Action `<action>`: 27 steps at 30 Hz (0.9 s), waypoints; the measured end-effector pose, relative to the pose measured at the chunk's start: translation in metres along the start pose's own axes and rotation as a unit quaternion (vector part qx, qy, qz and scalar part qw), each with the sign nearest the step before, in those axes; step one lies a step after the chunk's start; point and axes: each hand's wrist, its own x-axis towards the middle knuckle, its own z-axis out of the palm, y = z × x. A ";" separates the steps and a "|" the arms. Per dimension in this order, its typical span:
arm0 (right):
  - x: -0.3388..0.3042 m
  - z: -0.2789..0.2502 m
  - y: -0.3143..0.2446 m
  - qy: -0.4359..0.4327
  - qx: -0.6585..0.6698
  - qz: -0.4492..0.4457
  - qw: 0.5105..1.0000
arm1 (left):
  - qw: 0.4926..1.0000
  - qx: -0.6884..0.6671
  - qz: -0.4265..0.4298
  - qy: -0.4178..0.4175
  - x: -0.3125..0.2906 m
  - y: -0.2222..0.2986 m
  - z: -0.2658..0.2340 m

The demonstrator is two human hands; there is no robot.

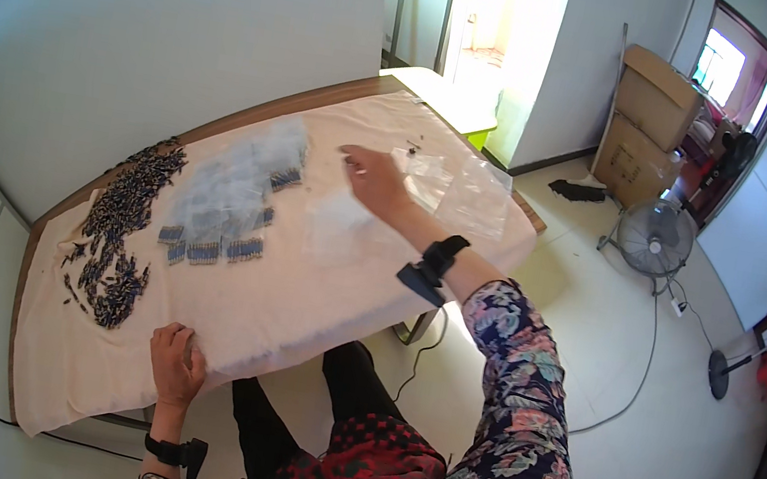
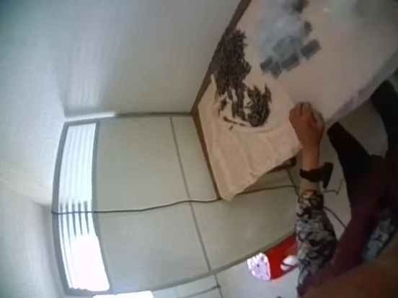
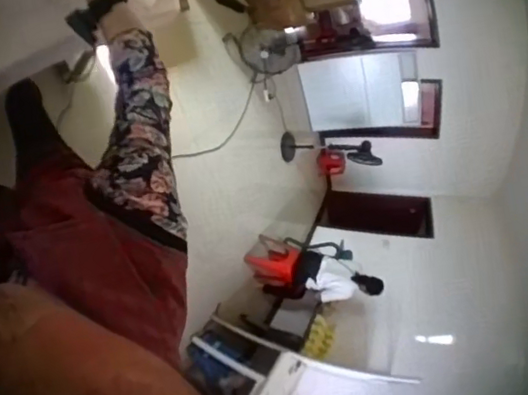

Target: The person picks up small electronic components from a pile on the table, gathers them into a small group, and slides them into a plastic bag. They then seal the bag and place it onto a stack of other filled bags.

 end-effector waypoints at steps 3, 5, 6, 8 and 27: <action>-0.027 -0.060 0.057 0.061 -0.120 0.033 0.990 | 1.000 -0.005 0.012 0.003 0.004 0.003 0.004; -0.048 -0.088 0.083 0.096 -0.227 0.038 0.968 | 1.000 -0.006 0.017 0.006 0.005 0.003 0.007; -0.055 -0.091 0.087 0.096 -0.223 0.035 0.969 | 1.000 -0.002 0.015 0.008 0.004 0.002 0.007; -0.068 -0.095 0.091 0.035 -0.253 0.100 0.962 | 1.000 0.002 0.021 0.013 0.003 0.000 0.008; -0.079 -0.045 0.087 -0.095 -0.391 0.168 0.900 | 0.999 0.009 0.028 0.014 0.004 0.006 0.007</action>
